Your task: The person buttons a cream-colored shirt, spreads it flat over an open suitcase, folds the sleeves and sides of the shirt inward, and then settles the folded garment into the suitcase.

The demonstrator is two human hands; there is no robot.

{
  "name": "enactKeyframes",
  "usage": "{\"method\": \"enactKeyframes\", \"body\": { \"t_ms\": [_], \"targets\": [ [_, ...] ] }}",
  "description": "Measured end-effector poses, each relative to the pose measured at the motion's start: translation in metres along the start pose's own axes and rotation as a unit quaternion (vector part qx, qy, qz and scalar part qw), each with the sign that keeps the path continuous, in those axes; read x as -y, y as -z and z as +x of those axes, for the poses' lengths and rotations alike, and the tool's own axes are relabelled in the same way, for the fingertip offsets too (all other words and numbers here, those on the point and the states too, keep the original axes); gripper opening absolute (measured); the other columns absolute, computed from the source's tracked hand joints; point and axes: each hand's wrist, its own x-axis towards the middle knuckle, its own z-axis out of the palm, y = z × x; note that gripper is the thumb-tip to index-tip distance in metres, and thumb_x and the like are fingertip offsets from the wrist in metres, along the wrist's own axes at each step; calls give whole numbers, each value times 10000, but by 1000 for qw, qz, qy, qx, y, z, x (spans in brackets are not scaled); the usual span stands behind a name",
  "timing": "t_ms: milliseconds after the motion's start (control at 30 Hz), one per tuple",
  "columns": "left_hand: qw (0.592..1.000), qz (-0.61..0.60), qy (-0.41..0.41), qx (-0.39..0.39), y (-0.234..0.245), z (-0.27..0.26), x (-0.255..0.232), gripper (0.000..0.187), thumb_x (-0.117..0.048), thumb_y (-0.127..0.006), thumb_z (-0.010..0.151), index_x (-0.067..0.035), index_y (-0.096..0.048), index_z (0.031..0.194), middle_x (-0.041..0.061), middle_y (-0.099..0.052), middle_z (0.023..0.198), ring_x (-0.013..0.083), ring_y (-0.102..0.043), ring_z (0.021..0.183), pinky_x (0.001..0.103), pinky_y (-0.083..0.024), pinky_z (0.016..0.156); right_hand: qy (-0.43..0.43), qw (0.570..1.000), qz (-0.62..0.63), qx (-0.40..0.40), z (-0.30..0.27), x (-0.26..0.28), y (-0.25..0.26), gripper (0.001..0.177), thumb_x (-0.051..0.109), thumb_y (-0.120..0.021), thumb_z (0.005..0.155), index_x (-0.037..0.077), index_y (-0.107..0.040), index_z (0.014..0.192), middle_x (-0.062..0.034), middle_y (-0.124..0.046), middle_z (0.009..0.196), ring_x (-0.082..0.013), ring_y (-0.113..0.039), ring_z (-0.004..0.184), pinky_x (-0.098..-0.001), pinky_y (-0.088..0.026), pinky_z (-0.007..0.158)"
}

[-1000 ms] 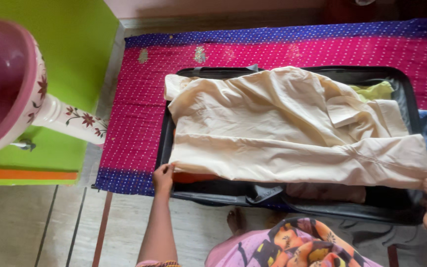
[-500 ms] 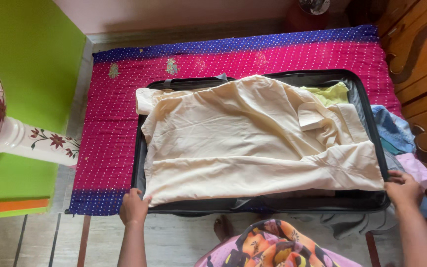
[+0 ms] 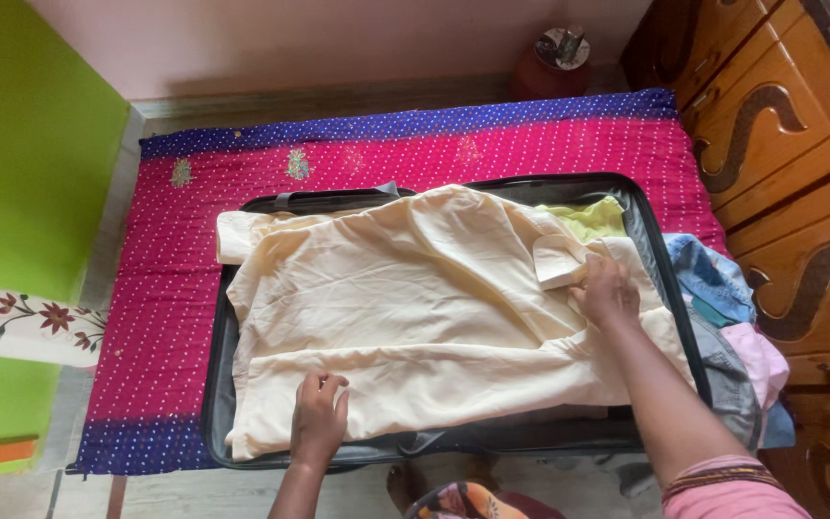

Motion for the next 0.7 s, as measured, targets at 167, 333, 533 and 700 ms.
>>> {"method": "enactKeyframes", "body": {
  "t_ms": [167,333,533,700],
  "targets": [
    [1000,-10,9,18,2,-6,-6,190,-91,-744,816,-106,-707,1002,98,-603,1074,324,-596,1071,433,-498,906,-142,981,59,114,32,-3,2,341,347,-683,905,203,-724,1211,-164,-716,1140,-368,-671,1077,-487,-533,924],
    [998,16,53,27,5,-23,16,206,-105,-736,822,-123,-705,1026,94,-591,1083,317,-595,1096,426,-501,917,-172,973,144,-51,82,-40,5,307,343,-652,999,53,-700,1087,-248,-733,1035,-442,-697,980,-533,-544,852],
    [996,-7,83,31,-6,-30,21,175,-118,-733,831,-142,-713,1003,77,-599,1091,308,-598,1110,435,-494,935,-202,665,711,-111,153,-45,50,360,226,-561,1049,100,-432,1361,-122,-618,1275,-289,-763,1018,-449,-644,770],
    [998,-32,42,35,-15,-19,1,172,-126,-728,832,-131,-712,1003,84,-604,1081,308,-601,1104,431,-486,940,-217,636,738,-70,202,-25,101,366,279,-525,1106,78,-419,1394,-146,-649,1291,-263,-745,1114,-427,-599,947]
  ]
}}
